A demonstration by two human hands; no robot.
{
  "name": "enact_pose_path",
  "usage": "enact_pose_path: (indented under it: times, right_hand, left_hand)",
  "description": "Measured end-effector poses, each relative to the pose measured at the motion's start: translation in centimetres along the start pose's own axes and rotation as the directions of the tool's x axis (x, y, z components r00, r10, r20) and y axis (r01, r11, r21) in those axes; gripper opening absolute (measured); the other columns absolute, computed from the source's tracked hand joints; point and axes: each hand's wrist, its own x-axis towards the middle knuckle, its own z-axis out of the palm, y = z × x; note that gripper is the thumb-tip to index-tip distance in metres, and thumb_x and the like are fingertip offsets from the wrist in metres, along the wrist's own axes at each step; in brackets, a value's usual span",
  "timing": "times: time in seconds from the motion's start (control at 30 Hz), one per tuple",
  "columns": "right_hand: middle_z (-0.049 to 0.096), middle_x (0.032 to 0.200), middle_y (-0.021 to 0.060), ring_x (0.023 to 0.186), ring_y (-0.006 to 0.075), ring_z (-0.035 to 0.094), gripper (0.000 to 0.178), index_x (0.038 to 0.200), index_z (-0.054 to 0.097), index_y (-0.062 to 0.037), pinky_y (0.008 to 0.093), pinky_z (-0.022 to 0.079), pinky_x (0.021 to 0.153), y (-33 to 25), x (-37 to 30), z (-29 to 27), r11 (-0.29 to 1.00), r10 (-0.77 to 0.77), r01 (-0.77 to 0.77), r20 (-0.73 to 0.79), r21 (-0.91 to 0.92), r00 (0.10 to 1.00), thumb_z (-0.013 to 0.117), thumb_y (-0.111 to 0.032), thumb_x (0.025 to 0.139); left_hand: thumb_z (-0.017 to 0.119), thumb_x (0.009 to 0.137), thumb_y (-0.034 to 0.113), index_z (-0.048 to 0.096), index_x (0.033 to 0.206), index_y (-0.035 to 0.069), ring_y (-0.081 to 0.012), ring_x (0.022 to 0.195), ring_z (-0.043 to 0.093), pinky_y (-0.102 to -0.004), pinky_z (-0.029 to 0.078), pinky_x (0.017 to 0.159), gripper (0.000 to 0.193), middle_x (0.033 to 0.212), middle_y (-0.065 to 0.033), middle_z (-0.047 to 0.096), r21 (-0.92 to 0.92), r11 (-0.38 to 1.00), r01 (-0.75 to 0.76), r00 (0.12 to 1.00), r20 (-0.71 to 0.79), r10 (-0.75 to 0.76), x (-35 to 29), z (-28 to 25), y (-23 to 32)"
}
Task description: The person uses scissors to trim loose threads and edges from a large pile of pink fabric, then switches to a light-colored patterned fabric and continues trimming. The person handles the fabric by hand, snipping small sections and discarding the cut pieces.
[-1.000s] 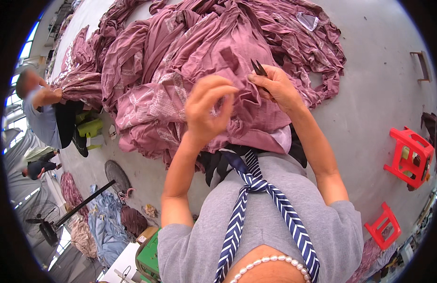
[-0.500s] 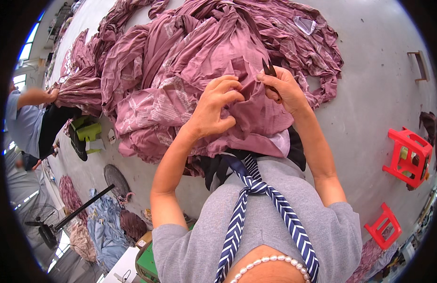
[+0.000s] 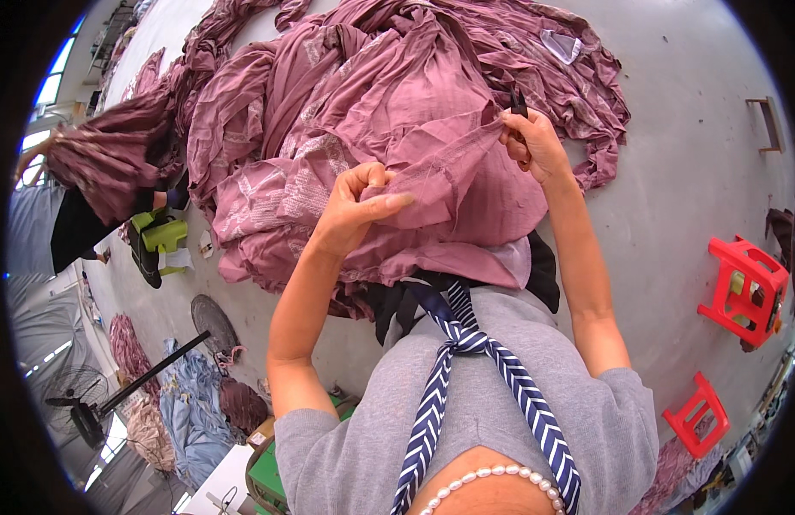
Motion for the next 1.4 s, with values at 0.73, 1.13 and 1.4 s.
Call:
enact_pose_path:
  times: [0.73, 1.13, 1.4]
  right_hand:
    - [0.060, 0.075, 0.0058, 0.061, 0.0191, 0.061, 0.028, 0.099, 0.058, -0.0053, 0.0291, 0.047, 0.054, -2.1, -7.3, 6.6, 0.231, -0.668, 0.692, 0.406, -0.684, 0.624, 0.073, -0.018, 0.078]
    - [0.062, 0.080, 0.0072, 0.068, 0.0252, 0.061, 0.032, 0.095, 0.059, -0.0056, 0.0350, 0.048, 0.058, -0.4, -6.8, 7.1, -0.066, -0.685, 0.734, 0.566, -0.676, 0.460, 0.075, -0.024, 0.074]
    - [0.061, 0.071, 0.0084, 0.062, 0.0240, 0.061, 0.028, 0.091, 0.061, -0.0051, 0.0333, 0.049, 0.056, -0.6, -6.8, 7.3, 0.119, -0.652, 0.714, 0.488, -0.690, 0.580, 0.077, -0.022, 0.074]
  left_hand:
    - [0.054, 0.097, 0.021, 0.062, 0.111, 0.002, -0.0014, 0.071, 0.056, -0.0175, 0.047, 0.063, 0.025, 0.089, 0.0033, 0.063, -0.119, 0.977, 0.177, 0.973, -0.131, -0.192, 0.3, 1.7, 0.5]
    - [0.054, 0.095, 0.016, 0.060, 0.116, 0.001, -0.0124, 0.087, 0.064, -0.0260, 0.052, 0.077, 0.027, 0.105, -0.0073, 0.066, -0.273, 0.940, 0.206, 0.972, -0.057, -0.229, 0.2, 0.4, -0.3]
    - [0.053, 0.096, 0.018, 0.062, 0.110, -0.001, -0.0103, 0.080, 0.065, -0.0236, 0.053, 0.072, 0.025, 0.099, -0.0063, 0.068, -0.222, 0.952, 0.213, 0.972, -0.049, -0.229, 0.0, 0.3, -0.3]
